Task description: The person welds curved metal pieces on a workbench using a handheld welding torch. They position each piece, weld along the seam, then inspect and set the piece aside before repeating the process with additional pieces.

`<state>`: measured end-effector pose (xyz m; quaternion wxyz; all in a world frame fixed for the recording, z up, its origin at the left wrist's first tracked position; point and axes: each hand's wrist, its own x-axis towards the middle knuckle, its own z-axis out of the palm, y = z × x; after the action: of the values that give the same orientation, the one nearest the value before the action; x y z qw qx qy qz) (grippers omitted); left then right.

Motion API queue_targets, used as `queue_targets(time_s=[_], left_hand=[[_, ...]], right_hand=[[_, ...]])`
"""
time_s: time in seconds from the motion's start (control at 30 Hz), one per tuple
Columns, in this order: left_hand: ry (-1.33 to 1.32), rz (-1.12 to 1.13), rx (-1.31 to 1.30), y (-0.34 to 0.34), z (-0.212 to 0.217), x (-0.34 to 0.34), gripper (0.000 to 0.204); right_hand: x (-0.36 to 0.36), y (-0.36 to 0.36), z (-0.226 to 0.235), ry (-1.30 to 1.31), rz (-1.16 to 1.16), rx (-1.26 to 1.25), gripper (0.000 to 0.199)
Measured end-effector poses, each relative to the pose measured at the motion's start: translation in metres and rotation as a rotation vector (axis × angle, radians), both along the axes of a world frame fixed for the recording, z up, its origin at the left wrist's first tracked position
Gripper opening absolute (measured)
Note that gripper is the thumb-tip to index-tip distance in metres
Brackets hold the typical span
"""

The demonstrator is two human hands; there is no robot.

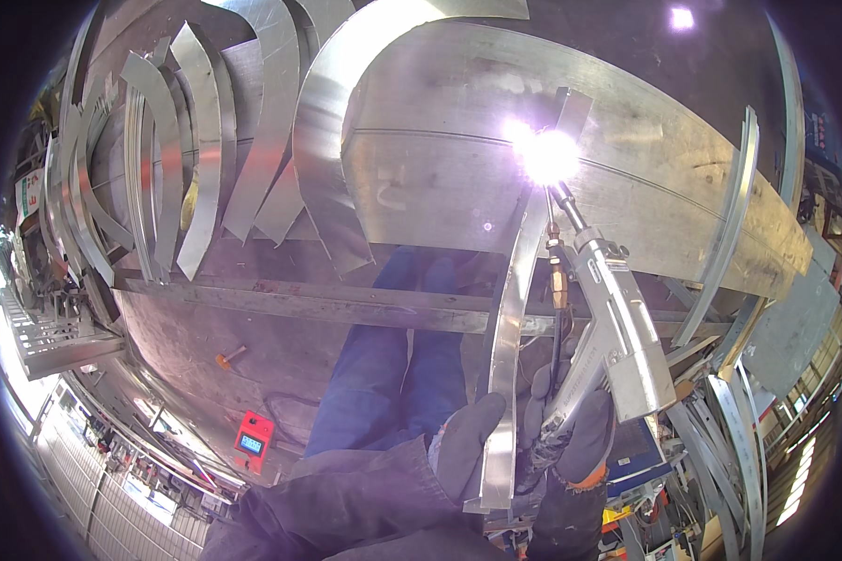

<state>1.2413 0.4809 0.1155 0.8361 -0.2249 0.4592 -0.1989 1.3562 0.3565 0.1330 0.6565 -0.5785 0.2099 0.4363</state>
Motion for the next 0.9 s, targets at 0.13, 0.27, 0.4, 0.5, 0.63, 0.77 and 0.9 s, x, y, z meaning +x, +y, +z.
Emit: queue_targets(time_s=[0.13,0.27,0.4,0.5,0.63,0.77,0.9], left_hand=[[-0.005,0.061,-0.066,-0.003,-0.004,-0.006,0.041],[-0.069,0.054,-0.007,-0.001,-0.001,-0.005,0.039],[-0.093,0.198,-0.094,0.001,0.001,0.000,0.038],[-0.076,0.162,-0.081,0.002,0.000,0.001,0.036],[-0.024,0.000,-0.057,0.003,0.000,0.000,0.033],[0.039,-0.093,0.009,0.001,0.002,0.000,0.034],[-0.001,0.071,-0.131,-0.003,-0.003,-0.003,0.039]], right_hand=[[-0.007,-0.004,-0.002,-0.060,-0.054,-0.105,0.066],[-0.015,-0.017,-0.008,-0.013,-0.028,-0.178,0.074],[-0.026,-0.033,-0.019,-0.161,0.004,-0.321,0.073],[-0.041,-0.045,-0.021,-0.102,-0.145,-0.330,0.071],[-0.040,-0.058,-0.025,-0.278,0.274,-0.460,0.070],[-0.033,-0.049,-0.014,-0.246,0.151,-0.312,0.066],[-0.022,-0.035,0.002,-0.205,0.218,-0.316,0.062]])
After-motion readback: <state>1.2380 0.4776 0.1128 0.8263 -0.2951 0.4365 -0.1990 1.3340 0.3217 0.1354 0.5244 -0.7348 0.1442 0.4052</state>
